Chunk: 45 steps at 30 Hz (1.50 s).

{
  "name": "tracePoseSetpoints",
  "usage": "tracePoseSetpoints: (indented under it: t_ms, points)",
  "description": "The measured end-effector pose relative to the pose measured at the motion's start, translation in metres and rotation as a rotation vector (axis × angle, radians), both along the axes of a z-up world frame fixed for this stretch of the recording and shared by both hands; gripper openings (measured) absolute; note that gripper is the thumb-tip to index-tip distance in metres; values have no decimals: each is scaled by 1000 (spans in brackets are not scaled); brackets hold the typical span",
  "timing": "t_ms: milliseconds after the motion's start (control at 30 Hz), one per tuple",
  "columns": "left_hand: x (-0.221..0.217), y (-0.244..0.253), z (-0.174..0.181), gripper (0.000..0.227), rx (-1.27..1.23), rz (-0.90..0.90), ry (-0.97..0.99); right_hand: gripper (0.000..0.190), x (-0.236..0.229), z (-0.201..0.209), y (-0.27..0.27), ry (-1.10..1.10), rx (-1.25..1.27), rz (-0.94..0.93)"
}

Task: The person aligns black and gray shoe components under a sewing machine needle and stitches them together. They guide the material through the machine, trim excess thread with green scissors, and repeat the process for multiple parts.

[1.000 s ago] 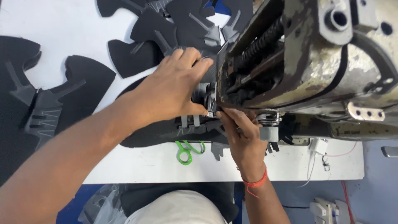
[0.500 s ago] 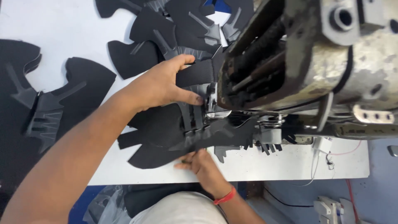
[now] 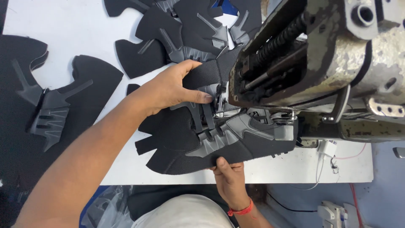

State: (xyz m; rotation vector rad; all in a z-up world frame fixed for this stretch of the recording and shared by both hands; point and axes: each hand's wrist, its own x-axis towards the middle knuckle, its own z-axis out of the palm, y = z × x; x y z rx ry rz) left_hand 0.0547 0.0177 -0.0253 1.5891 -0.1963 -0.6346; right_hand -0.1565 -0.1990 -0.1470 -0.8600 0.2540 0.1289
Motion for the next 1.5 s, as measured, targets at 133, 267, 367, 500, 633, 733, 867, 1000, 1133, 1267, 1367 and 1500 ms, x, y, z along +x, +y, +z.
tracePoseSetpoints:
  t_ms: [133,267,367,500,633,733,867,1000,1133,1267,1367,1500]
  points:
    - [-5,2,-6,78,-66,35,46,25,-12,-28,-27,-139,7,24]
    - [-21,3,-4,66,-219,129,249,8,13,28,-34,17,-157,-110]
    - [-47,-4,-8,54,-255,242,343,9,22,15,-94,-50,-303,-140]
    - [-84,-25,-35,26,-458,359,231,18,47,59,-109,-212,-955,-284]
    - [-100,-37,-42,14,-487,464,125,28,64,138,-63,-313,-1448,-326]
    - [-105,-41,-45,12,-388,510,66,30,67,149,-43,-618,-1700,-158]
    - [-103,-44,-39,10,-459,533,68,49,84,156,-18,-764,-1791,85]
    - [-101,-43,-37,16,-674,551,136,56,92,151,-10,-910,-1922,79]
    - [-101,-41,-48,17,-710,540,184,57,89,150,-9,-903,-1978,53]
    - [-100,-44,-52,17,-724,544,234,54,88,151,-8,-879,-2058,27]
    - [-103,-48,-55,18,-754,568,244,52,87,152,-7,-868,-2084,32]
    - [-107,-55,-51,18,-784,620,227,51,89,159,-6,-885,-2082,27]
